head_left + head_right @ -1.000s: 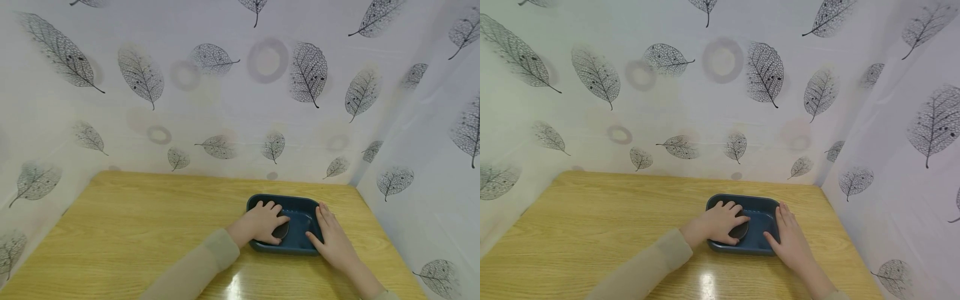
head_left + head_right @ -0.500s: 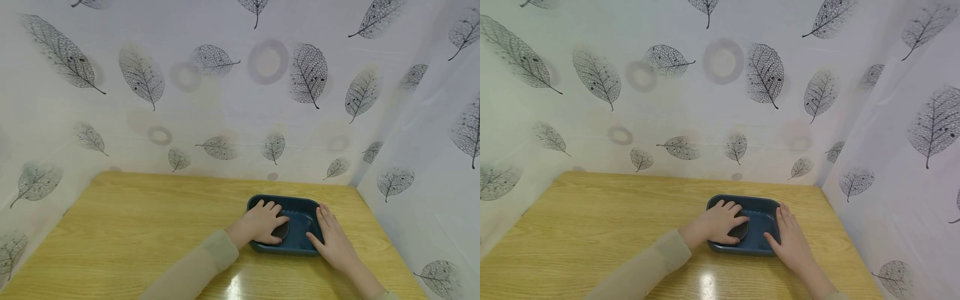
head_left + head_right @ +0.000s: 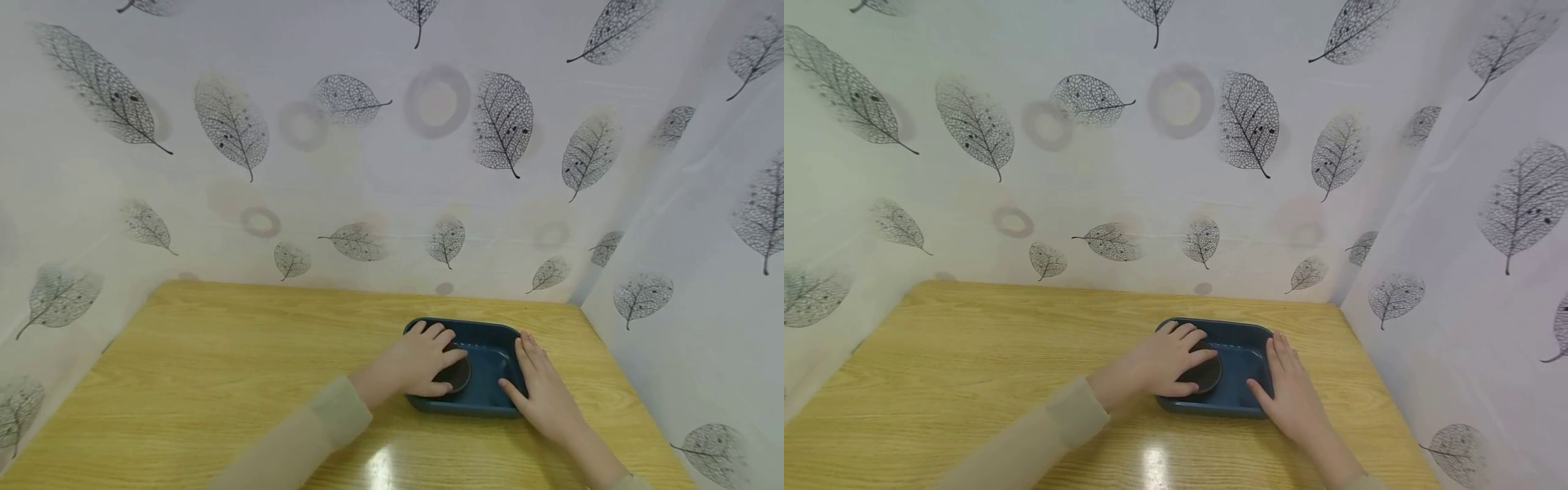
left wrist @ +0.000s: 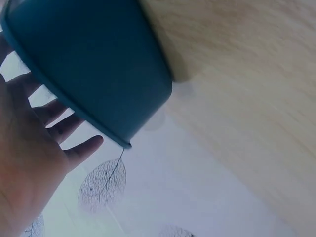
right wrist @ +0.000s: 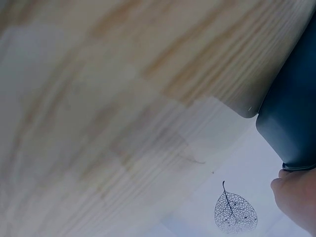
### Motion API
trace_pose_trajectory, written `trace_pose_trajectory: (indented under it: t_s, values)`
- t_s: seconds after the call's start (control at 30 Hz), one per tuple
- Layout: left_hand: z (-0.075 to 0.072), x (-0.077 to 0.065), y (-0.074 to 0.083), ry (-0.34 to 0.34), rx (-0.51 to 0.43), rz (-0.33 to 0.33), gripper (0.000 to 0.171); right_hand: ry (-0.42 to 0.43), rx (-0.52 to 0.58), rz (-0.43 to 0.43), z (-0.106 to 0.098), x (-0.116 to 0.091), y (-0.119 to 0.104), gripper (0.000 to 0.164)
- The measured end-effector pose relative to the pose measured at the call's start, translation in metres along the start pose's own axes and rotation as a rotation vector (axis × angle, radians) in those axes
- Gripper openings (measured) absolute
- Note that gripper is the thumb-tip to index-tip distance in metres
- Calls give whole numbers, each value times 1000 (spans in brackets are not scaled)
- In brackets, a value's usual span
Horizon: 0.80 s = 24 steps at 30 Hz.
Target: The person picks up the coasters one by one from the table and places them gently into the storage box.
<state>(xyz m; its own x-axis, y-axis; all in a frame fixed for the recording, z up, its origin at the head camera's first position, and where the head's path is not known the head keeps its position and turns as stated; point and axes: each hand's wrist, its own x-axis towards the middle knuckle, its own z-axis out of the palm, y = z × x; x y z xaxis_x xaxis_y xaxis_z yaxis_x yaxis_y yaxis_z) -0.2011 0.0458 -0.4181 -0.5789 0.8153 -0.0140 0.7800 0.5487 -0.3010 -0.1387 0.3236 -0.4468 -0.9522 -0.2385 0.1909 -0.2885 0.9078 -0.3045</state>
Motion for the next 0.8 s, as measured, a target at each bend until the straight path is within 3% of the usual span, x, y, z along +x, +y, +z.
trace_pose_trajectory:
  t_s: [0.13, 0.37, 0.47, 0.8]
  values:
    - [0, -11, -6, 32, -10, 2, 68, -4, -2, 1, 0, 0, 0, 86]
    - [-5, -41, -25, 58, -163, -19, 69, -6, -9, -8, 1, 1, 1, 87]
    - [-6, -56, -34, 73, -187, -44, 69, -8, -22, -11, 3, 2, 2, 88]
    - [7, -129, -65, 170, -260, -202, 70, 45, -106, -87, -3, 3, -2, 88]
